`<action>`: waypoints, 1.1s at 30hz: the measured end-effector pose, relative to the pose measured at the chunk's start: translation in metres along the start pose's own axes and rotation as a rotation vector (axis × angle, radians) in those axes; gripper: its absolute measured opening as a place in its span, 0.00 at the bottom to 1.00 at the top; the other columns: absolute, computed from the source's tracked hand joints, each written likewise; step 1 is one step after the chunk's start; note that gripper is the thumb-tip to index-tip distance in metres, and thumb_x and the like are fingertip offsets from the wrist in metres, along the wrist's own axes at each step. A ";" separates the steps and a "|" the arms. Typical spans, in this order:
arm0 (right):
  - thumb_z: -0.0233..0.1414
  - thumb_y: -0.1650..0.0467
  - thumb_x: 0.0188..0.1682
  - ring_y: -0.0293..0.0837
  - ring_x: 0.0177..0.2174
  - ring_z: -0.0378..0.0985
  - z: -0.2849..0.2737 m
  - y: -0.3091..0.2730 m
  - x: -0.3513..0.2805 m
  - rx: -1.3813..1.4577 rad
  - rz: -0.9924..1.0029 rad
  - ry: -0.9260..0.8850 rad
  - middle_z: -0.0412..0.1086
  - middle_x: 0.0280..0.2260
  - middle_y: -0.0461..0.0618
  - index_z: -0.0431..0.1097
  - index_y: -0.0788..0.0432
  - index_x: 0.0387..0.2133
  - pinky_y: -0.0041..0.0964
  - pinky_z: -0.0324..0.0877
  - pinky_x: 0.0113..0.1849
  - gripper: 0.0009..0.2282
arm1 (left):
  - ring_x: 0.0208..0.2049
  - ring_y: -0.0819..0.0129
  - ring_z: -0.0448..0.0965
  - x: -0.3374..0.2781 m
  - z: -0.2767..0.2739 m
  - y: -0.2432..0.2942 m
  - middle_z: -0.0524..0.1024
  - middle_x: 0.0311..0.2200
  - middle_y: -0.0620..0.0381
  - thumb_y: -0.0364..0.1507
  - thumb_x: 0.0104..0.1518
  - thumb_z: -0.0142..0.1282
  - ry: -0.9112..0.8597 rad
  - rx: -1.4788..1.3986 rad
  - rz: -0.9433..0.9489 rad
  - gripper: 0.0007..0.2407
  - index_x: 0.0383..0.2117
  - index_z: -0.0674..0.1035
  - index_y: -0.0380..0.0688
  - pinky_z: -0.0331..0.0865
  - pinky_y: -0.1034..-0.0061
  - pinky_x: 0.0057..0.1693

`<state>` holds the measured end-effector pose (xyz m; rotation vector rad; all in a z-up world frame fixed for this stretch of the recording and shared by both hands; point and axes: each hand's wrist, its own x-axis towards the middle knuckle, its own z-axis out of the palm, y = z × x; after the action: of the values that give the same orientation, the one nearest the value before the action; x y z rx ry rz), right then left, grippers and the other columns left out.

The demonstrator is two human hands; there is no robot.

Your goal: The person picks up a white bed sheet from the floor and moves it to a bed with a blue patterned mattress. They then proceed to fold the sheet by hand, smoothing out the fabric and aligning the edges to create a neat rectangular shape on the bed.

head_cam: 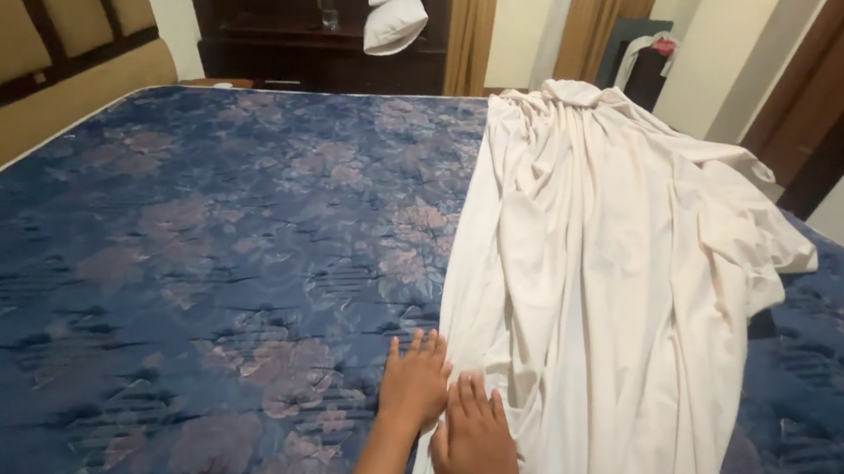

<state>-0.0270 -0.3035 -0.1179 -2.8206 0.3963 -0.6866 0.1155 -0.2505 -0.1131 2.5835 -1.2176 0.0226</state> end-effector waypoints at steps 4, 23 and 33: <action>0.46 0.67 0.47 0.59 0.63 0.56 -0.010 -0.006 0.000 -0.052 -0.040 -0.015 0.61 0.60 0.67 0.62 0.70 0.56 0.59 0.42 0.62 0.25 | 0.71 0.57 0.53 -0.008 -0.005 0.002 0.61 0.68 0.55 0.37 0.66 0.41 0.058 0.030 0.024 0.22 0.64 0.66 0.44 0.38 0.40 0.70; 0.48 0.70 0.46 0.60 0.63 0.59 0.008 -0.117 -0.001 0.198 -0.425 -0.167 0.64 0.59 0.64 0.64 0.68 0.56 0.59 0.48 0.61 0.23 | 0.69 0.57 0.56 -0.131 -0.059 -0.097 0.65 0.65 0.59 0.33 0.62 0.46 0.118 0.100 -0.201 0.19 0.59 0.72 0.50 0.39 0.34 0.69; 0.48 0.69 0.48 0.62 0.63 0.58 0.011 -0.110 -0.035 0.213 -0.441 -0.147 0.64 0.59 0.65 0.64 0.69 0.57 0.61 0.47 0.61 0.23 | 0.69 0.55 0.55 -0.168 -0.064 -0.080 0.65 0.65 0.56 0.34 0.62 0.45 0.143 0.107 -0.169 0.18 0.59 0.72 0.50 0.41 0.38 0.68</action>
<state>-0.0285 -0.1876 -0.1125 -2.7438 -0.3163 -0.5512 0.0750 -0.0592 -0.0944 2.7150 -0.9695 0.2394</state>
